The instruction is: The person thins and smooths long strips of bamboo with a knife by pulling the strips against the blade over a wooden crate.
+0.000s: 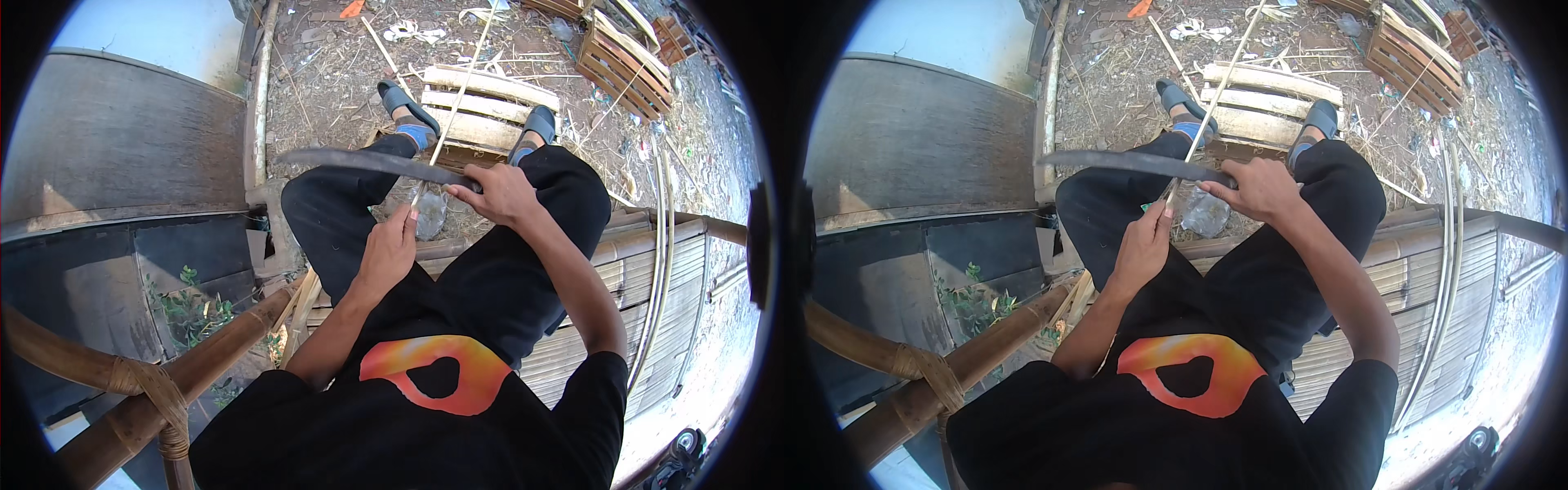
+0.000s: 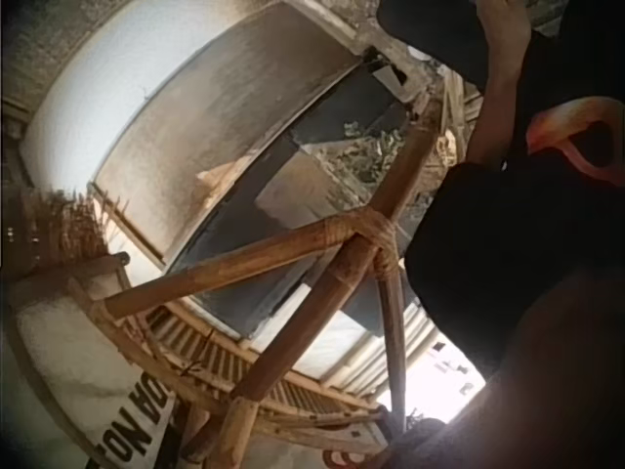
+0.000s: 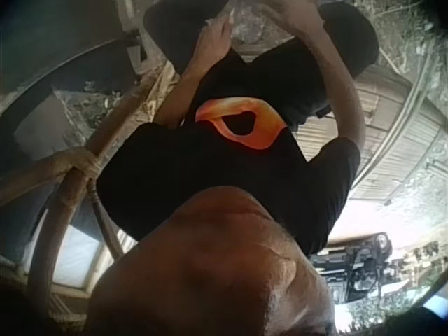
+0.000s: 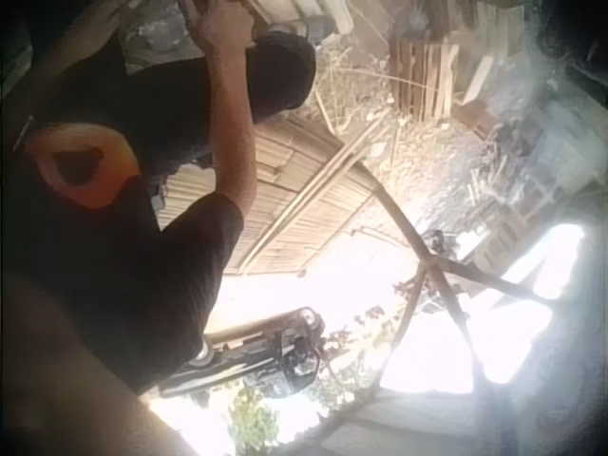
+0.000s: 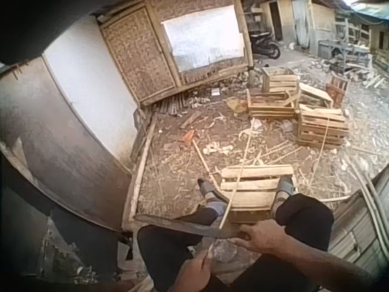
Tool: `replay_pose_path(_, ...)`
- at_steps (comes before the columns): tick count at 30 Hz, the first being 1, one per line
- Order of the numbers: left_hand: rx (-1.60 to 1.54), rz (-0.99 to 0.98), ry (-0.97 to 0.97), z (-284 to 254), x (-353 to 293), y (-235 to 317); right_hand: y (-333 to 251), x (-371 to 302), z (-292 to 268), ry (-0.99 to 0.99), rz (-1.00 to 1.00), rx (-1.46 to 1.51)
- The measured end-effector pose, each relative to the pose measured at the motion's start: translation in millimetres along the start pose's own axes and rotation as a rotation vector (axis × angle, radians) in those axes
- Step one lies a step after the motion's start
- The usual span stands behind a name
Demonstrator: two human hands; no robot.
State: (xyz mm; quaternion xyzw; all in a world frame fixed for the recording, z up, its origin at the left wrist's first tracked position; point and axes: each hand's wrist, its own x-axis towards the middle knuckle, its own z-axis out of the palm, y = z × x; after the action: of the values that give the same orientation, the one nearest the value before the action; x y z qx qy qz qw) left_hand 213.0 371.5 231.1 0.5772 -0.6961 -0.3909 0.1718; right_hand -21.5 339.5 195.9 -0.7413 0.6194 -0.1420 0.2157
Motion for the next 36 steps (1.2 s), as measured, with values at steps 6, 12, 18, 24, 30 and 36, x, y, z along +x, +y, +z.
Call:
replay_pose_path(6,0.040,0.014,0.046,-5.4,-4.8,-3.1,7.3,8.5,9.4,0.045,-0.191,-0.147)
replay_pose_path(12,0.078,0.017,0.012,-12.8,-15.4,-1.1,40.3,29.8,-17.6,0.017,0.240,-0.059)
replay_pose_path(18,0.070,-0.056,0.022,-12.8,1.5,4.3,-2.7,0.4,0.3,0.041,-0.166,-0.051)
replay_pose_path(24,0.097,0.047,0.154,-8.9,5.4,1.7,-10.2,3.8,11.0,0.041,-0.204,0.004)
replay_pose_path(30,0.167,0.069,0.091,-14.7,21.2,7.7,5.6,13.3,2.5,0.101,-0.166,-0.155)
replay_pose_path(36,0.139,0.079,0.064,-9.7,30.6,4.4,16.8,19.7,12.0,0.190,-0.154,-0.170)
